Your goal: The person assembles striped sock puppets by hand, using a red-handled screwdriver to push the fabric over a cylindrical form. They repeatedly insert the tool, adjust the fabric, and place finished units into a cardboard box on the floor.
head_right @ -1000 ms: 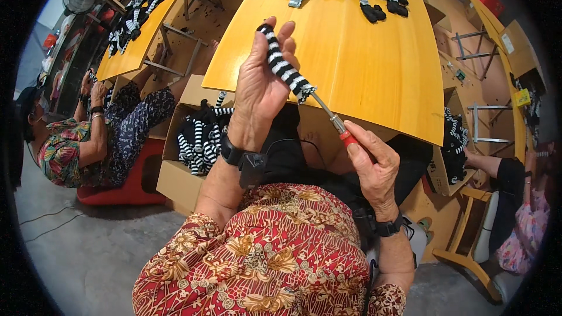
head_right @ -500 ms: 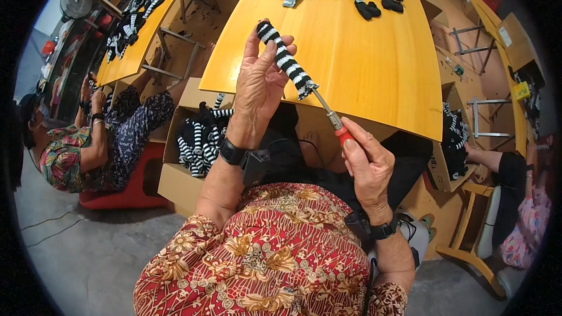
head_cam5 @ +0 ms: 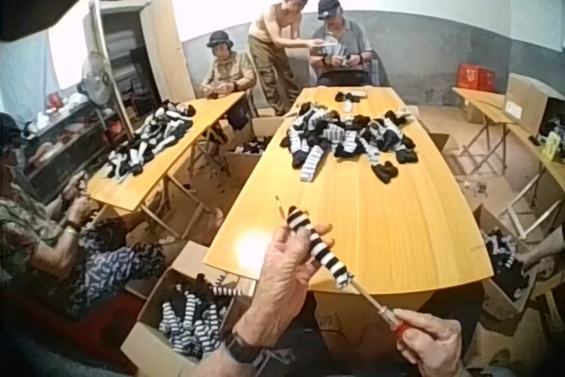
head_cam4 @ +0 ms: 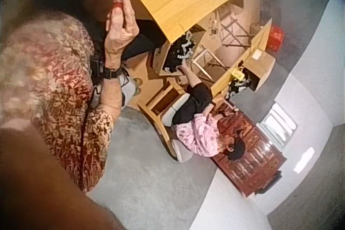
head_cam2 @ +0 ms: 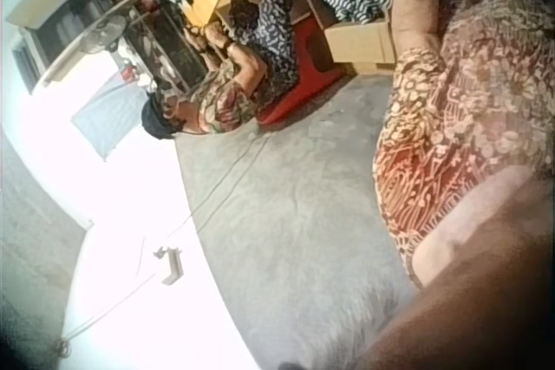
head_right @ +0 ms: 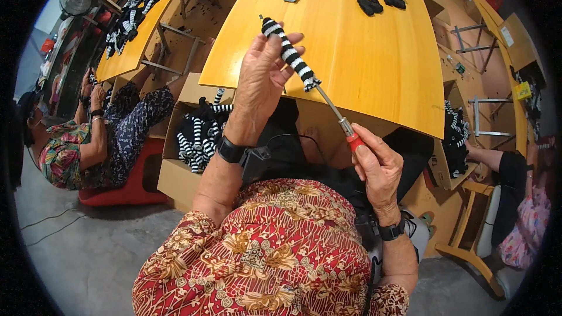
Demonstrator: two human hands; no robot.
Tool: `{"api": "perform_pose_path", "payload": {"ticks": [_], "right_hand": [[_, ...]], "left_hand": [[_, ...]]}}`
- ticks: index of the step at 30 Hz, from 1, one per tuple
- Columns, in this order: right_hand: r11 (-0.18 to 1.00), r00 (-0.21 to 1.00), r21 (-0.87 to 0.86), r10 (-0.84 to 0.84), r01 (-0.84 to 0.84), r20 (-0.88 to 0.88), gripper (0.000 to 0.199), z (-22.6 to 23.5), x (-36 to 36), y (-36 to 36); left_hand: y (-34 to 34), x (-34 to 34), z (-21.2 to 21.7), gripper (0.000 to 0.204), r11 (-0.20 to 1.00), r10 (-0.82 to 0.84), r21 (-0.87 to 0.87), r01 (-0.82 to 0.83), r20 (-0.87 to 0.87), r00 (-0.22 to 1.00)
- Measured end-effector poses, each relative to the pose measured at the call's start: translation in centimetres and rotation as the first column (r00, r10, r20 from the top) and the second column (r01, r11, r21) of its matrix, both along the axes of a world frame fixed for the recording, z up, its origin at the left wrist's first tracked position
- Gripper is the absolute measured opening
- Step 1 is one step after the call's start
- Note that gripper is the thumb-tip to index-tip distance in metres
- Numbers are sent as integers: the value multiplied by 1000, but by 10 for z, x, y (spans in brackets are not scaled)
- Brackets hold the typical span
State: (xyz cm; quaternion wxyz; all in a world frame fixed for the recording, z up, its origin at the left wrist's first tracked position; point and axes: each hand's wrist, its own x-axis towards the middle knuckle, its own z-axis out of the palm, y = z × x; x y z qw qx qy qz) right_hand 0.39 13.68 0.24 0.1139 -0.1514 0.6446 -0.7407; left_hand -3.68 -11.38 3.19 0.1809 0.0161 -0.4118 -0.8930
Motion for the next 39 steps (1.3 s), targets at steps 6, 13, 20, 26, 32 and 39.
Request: {"api": "perform_pose_path", "payload": {"ticks": [6, 13, 20, 26, 32, 39], "right_hand": [[997, 999, 74, 4, 0, -53, 33, 1, 1, 5], [997, 998, 74, 36, -33, -42, 33, -14, 11, 24], [998, 997, 36, -56, 58, -54, 32, -13, 11, 10], [998, 997, 53, -14, 18, -72, 32, -15, 12, 19], [998, 997, 53, -40, 44, -70, 32, -13, 17, 16], [994, 997, 109, 6, 3, -81, 31, -9, 11, 19]], "left_hand": [[-2, 1, -1, 36, 999, -38, -35, 39, 45, 998], [-3, -5, -6, 32, 996, 25, 84, -37, 135, 991], [7, -2, -2, 32, 995, -72, 74, 61, 155, 985], [5, 5, -3, 31, 985, -146, 109, 131, 143, 979], [6, 2, -14, 30, 978, -164, 150, 143, 144, 976], [5, 3, -12, 33, 980, -180, 109, 163, 170, 969]]}}
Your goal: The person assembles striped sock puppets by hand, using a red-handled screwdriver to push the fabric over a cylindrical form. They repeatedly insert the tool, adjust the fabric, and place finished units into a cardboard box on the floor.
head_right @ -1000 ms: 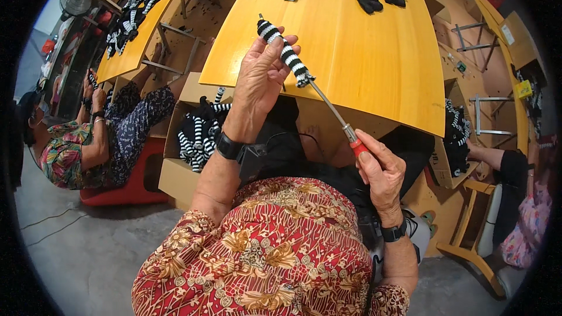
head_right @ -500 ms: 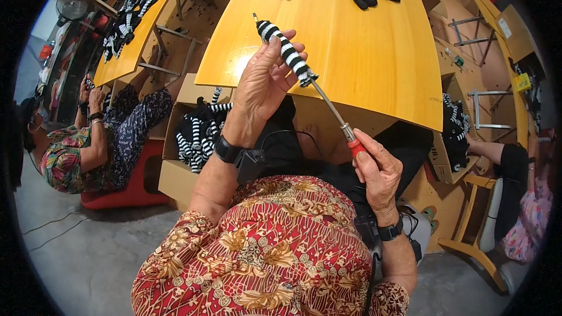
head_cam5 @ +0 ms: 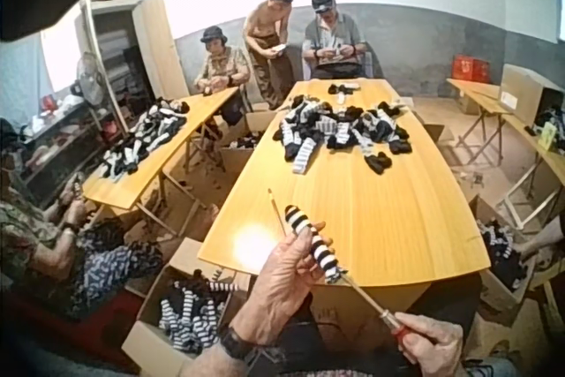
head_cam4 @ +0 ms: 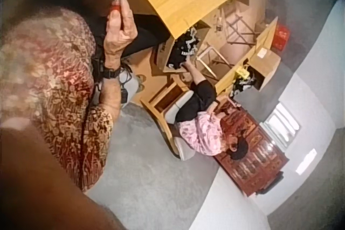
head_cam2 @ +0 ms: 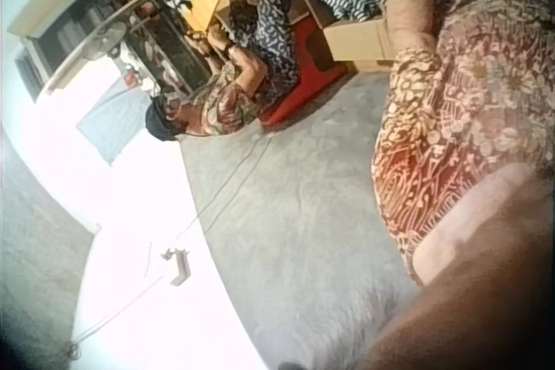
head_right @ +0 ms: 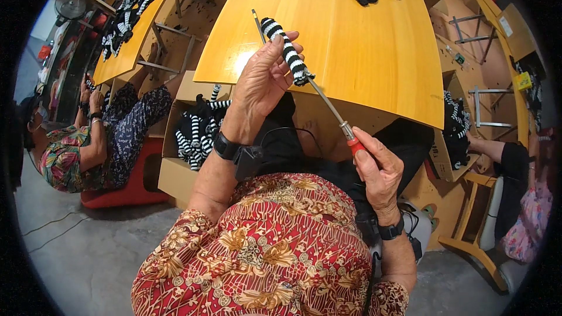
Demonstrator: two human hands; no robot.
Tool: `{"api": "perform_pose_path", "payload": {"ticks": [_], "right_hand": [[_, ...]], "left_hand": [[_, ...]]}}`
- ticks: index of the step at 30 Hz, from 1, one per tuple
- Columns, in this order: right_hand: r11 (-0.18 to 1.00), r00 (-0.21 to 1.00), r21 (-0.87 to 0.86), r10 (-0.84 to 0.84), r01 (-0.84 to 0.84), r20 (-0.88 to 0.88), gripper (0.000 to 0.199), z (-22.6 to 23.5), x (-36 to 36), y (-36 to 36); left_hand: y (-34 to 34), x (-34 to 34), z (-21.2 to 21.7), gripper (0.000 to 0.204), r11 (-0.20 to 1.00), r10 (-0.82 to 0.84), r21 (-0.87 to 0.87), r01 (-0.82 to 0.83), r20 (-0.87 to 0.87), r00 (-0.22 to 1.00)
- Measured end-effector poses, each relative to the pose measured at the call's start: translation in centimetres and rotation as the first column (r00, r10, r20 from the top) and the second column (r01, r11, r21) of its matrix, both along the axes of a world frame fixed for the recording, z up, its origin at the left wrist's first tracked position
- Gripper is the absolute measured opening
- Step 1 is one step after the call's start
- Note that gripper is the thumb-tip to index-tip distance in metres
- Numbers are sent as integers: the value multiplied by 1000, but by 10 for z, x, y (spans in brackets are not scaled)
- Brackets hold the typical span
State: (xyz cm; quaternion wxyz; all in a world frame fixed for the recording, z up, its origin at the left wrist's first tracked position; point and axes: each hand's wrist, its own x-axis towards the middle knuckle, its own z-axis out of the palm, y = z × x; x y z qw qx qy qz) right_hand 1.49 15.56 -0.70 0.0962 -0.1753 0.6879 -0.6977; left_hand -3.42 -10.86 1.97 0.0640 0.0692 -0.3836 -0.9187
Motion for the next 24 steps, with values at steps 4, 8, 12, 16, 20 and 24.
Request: {"api": "perform_pose_path", "payload": {"ticks": [4, 8, 12, 16, 20, 24], "right_hand": [[997, 1000, 76, -16, 16, -1, 30, 7, -2, 0], [999, 999, 42, 10, -12, 41, 30, 8, -3, 5], [998, 997, 62, 24, -29, 68, 30, 13, -2, 13], [996, 994, 80, 19, -28, 106, 29, 21, -6, 12], [983, 993, 180, 3, -24, 120, 28, 32, -11, 10], [985, 990, 170, -15, -10, 143, 28, 27, -11, 9]], "left_hand": [[3, 1, -2, 36, 973, 49, -224, -52, -18, 999], [-1, 2, -6, 37, 815, 134, -563, -136, -44, 990], [3, 1, -7, 36, 768, 155, -606, -209, -141, 978], [6, 0, -10, 37, 787, 143, -588, -187, -120, 982], [3, -2, -24, 40, 724, 157, -664, -185, -103, 982], [8, -1, -26, 55, 838, 34, -538, -91, -115, 993]]}}
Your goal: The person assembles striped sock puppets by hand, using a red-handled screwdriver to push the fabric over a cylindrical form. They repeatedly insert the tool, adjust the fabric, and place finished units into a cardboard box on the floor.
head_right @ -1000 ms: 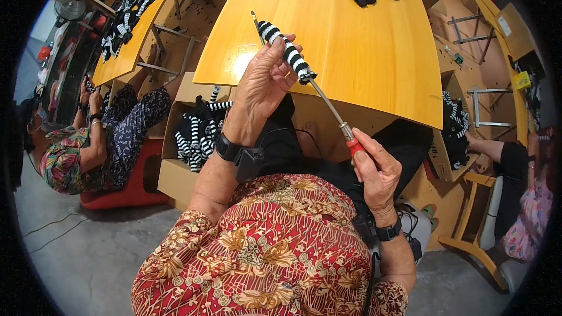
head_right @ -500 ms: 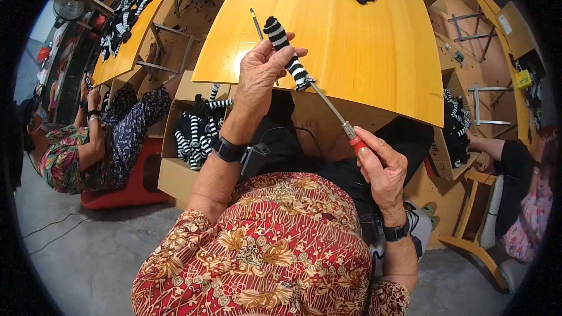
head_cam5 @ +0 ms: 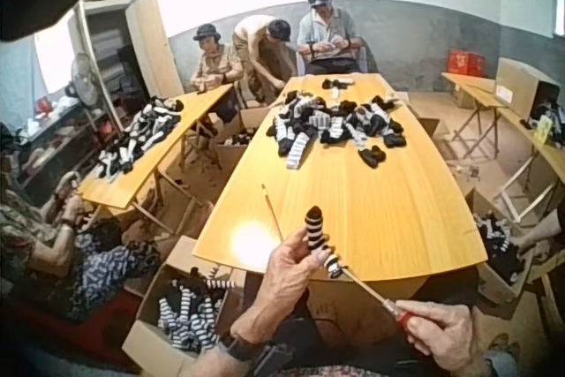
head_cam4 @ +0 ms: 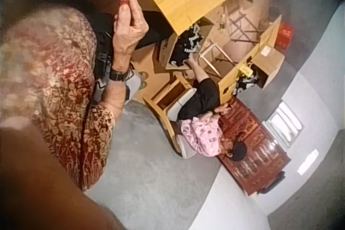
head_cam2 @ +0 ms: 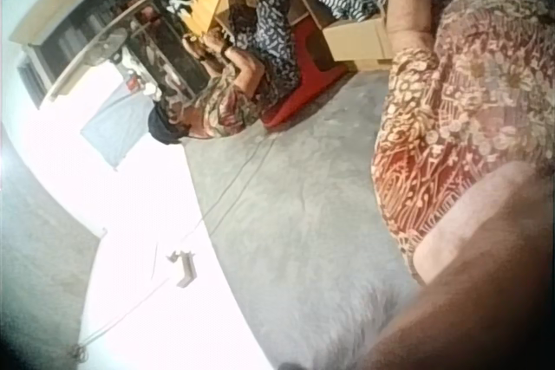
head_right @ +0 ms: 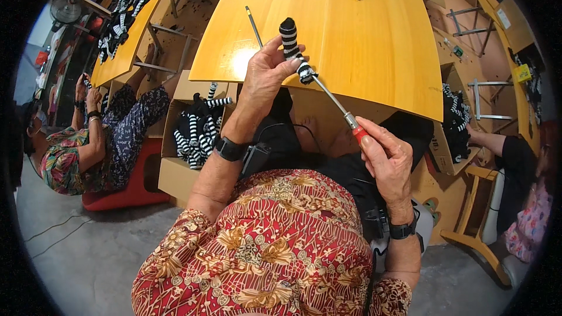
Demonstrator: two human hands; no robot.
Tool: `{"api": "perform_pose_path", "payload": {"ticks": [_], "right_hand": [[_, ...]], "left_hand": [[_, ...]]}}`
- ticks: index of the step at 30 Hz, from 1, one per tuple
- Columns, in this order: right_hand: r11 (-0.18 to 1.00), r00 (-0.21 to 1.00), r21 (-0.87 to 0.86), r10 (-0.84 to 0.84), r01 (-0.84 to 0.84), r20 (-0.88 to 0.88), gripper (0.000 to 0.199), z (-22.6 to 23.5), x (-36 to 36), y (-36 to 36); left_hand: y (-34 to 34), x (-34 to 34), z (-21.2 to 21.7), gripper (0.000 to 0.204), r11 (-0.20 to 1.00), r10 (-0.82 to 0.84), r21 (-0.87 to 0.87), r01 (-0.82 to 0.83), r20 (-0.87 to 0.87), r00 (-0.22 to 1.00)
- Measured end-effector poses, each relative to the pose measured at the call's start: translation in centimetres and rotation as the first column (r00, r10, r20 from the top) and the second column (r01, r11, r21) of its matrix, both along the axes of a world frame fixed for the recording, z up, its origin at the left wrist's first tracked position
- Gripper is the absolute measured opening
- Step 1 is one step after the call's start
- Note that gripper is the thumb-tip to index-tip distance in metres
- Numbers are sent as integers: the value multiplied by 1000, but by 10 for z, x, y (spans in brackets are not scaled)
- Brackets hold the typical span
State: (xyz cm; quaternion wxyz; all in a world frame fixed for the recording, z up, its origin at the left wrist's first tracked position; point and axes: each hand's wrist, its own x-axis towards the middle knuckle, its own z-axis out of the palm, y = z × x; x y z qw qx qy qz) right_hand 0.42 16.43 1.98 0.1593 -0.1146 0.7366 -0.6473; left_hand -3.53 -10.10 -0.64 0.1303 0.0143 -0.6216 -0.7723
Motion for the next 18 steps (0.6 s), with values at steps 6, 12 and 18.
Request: {"api": "perform_pose_path", "payload": {"ticks": [6, 12, 18], "right_hand": [[981, 981, -190, -4, 42, 193, 28, -15, -2, 0], [938, 930, -336, 43, 89, 365, 32, -16, -3, 1], [877, 900, -457, 75, 146, 430, 35, -23, -1, 3]], "left_hand": [[-8, 4, -7, 83, 992, -117, 66, 111, 97, 988], [1, 5, -7, 93, 924, -16, -376, 71, 149, 989], [13, 15, 14, 98, 945, -93, -301, 130, 133, 987]]}}
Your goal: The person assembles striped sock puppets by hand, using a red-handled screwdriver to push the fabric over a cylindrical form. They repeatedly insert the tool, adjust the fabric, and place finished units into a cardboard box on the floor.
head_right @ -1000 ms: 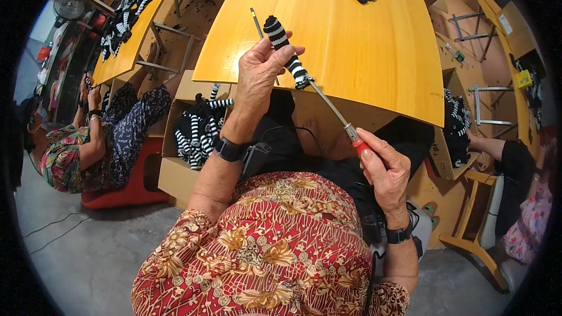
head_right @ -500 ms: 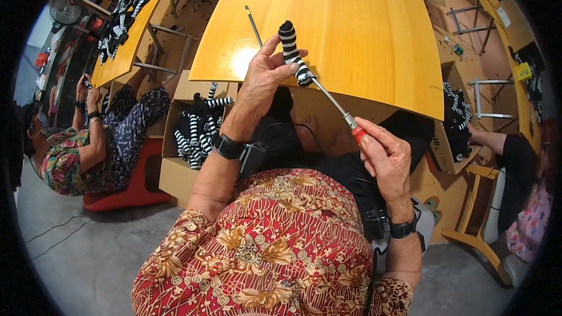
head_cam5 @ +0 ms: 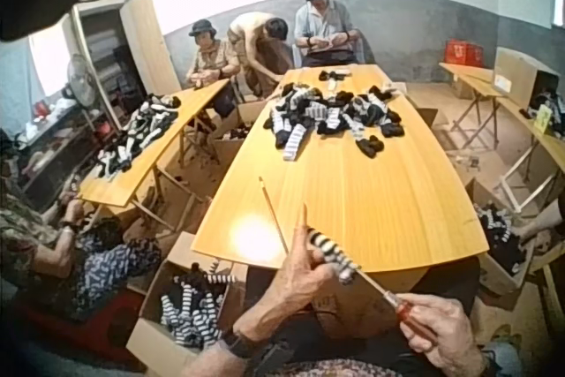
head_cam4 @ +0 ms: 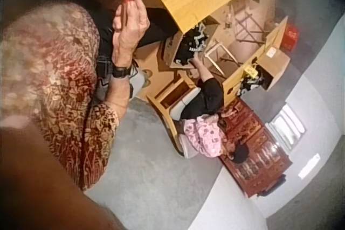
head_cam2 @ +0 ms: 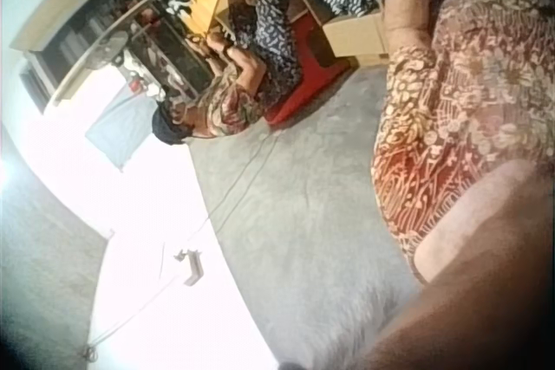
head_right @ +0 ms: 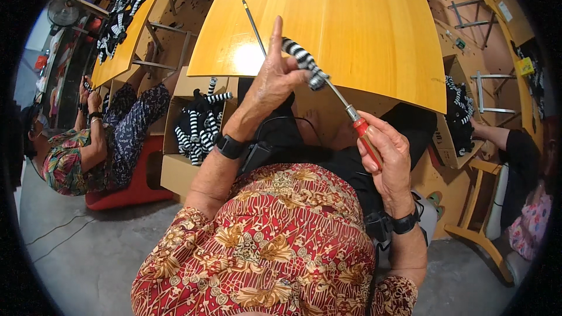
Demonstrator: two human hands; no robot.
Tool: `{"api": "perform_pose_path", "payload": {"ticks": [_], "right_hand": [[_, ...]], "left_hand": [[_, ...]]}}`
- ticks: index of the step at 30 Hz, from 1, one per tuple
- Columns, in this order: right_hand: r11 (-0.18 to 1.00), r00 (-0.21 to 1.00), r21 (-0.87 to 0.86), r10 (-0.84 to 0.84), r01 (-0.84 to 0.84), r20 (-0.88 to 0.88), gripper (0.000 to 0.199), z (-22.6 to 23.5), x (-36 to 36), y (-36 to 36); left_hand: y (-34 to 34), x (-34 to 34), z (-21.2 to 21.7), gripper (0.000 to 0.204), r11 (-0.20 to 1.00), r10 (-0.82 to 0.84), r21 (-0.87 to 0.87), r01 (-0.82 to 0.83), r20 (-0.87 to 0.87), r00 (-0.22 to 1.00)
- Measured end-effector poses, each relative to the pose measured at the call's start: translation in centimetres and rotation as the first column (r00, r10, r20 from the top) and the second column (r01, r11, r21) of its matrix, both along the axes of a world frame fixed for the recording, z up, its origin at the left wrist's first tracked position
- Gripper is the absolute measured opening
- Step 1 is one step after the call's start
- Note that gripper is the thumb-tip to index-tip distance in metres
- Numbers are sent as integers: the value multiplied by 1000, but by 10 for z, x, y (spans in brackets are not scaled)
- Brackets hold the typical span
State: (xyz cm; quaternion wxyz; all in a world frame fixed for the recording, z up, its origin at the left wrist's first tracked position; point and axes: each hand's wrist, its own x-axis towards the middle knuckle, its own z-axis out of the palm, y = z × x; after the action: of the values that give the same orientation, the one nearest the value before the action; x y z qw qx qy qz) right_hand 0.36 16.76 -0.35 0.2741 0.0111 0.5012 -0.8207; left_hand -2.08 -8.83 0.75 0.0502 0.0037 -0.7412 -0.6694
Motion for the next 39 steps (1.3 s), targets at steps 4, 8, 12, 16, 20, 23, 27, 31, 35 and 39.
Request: {"api": "perform_pose_path", "payload": {"ticks": [4, 8, 12, 16, 20, 23, 27, 31, 35, 39], "right_hand": [[996, 998, -67, -53, 51, -36, 35, -4, 5, -6], [998, 994, -49, -42, 37, -98, 36, 3, 6, -7], [998, 997, -55, -18, 14, -80, 36, 5, 8, -10], [999, 984, 41, -7, 15, -176, 34, 5, 13, -10], [965, 926, 257, 49, 53, -375, 31, 2, 23, -3], [929, 880, 364, 111, 74, -462, 31, 4, 24, -3], [898, 765, 438, 250, 47, -594, 33, 10, 18, 0], [908, 774, 414, 221, 57, -593, 33, 10, 17, -1], [942, 832, 329, 126, 72, -541, 32, 7, 20, -10], [965, 869, 251, 58, 78, -492, 31, 8, 20, -18]], "left_hand": [[17, 5, -4, 98, 982, 34, 189, -25, -41, 999], [10, 1, -7, 72, 746, -90, 664, 46, 32, 995], [2, -4, -3, 49, 507, -77, 861, 49, -11, 997], [-5, -12, -12, 41, 500, 12, 866, 6, -14, 1000], [-7, -15, -10, 36, 472, 132, 880, -53, -11, 991], [-1, -16, -11, 34, 353, 136, 935, -46, -2, 991], [0, -17, -3, 33, 306, 95, 952, -4, -26, 995], [3, -13, 4, 37, 439, 86, 898, 29, -74, 993], [14, -11, 23, 44, 558, 150, 830, 0, -101, 984], [29, -8, 28, 52, 607, 138, 794, -8, -95, 986]]}}
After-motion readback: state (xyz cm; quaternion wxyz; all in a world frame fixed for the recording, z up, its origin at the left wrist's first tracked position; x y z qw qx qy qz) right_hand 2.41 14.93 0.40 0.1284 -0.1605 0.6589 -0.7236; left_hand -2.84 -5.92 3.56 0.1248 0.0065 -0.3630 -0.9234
